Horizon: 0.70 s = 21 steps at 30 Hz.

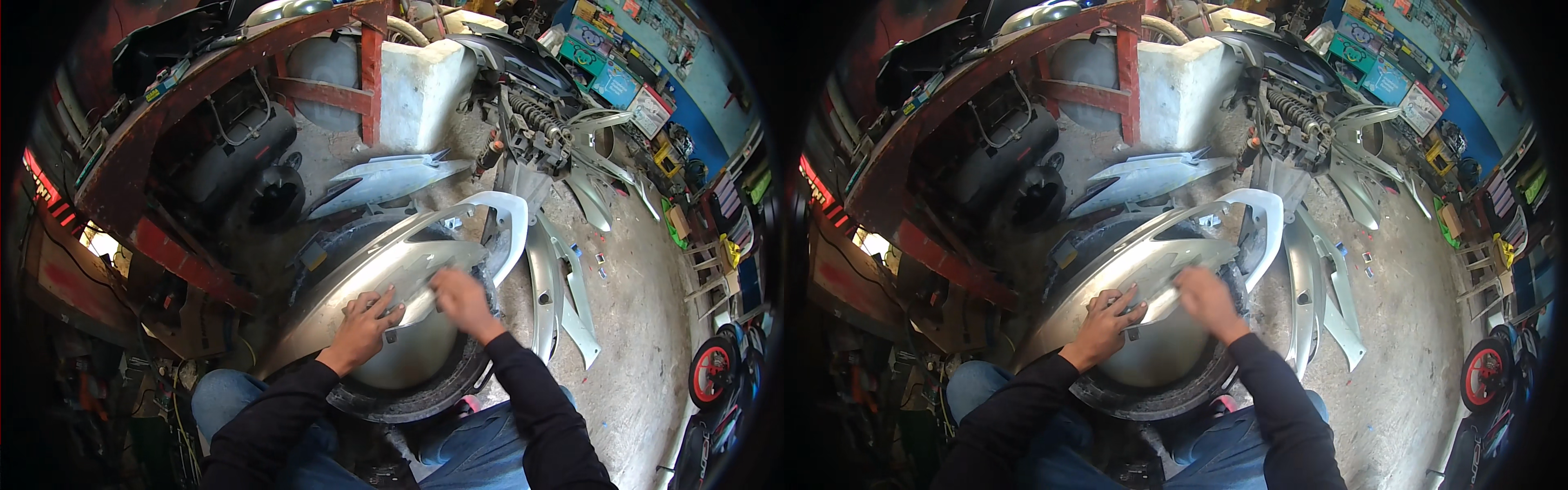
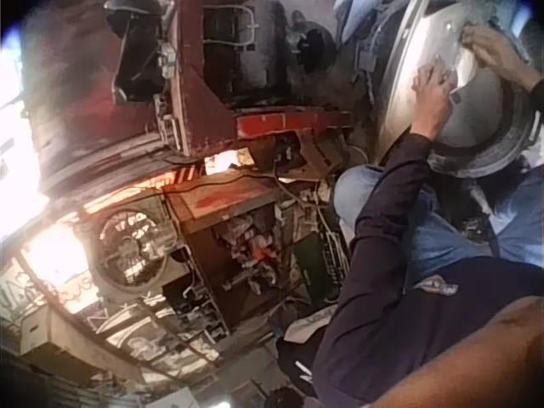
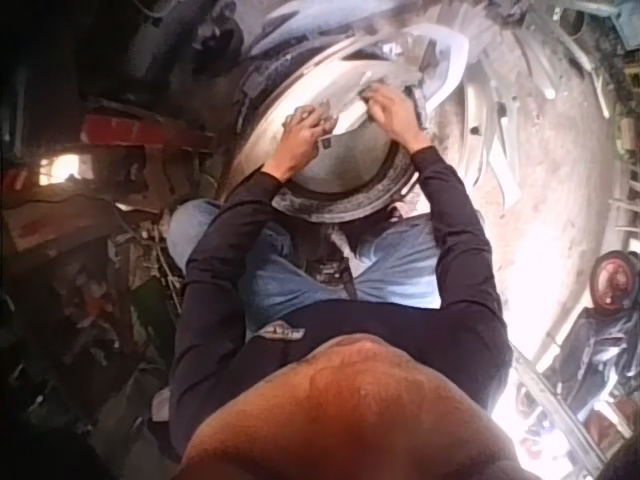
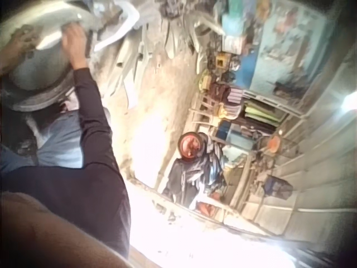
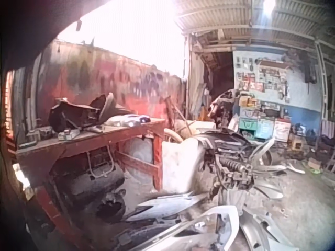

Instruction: The person sands the surface of a motorcycle fairing panel using a piece of sandpaper while dipping it into a bucket of water.

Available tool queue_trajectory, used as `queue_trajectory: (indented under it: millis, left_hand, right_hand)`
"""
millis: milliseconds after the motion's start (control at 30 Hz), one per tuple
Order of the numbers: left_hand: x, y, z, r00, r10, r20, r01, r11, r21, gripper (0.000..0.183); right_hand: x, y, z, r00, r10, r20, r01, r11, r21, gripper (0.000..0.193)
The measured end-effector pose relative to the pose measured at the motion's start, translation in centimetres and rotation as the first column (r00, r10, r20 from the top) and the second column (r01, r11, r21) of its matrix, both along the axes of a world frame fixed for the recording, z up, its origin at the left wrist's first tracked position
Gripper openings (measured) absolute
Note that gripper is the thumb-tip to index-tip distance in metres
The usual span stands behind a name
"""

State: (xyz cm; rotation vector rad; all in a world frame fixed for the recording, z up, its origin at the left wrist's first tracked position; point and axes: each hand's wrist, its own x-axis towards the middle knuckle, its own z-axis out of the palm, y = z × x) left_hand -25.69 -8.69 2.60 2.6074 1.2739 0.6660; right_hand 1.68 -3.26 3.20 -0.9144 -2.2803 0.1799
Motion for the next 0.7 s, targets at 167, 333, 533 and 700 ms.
queue_trajectory:
  millis: [167,333,533,700]
  left_hand:
    - [-0.1,0.0,0.0,1.0,0.004,-0.008,-0.004,1.0,0.009,0.07]
    - [-0.2,0.1,0.0,1.0,-0.005,-0.001,0.005,1.0,0.002,0.069]
    - [0.0,0.0,-0.3,1.0,-0.012,0.006,0.012,1.0,0.01,0.07]
    - [0.0,0.0,0.0,1.0,-0.002,0.003,0.002,1.0,-0.016,0.071]
  right_hand:
    - [1.3,1.6,-0.8,0.984,-0.162,-0.076,0.159,0.986,-0.041,0.019]
    - [1.9,2.3,-1.1,0.883,-0.415,-0.22,0.4,0.91,-0.113,0.019]
    - [1.2,1.4,-1.0,0.966,-0.234,-0.107,0.224,0.97,-0.091,0.018]
    - [0.1,0.9,-1.2,0.986,-0.148,-0.075,0.147,0.989,-0.026,0.016]
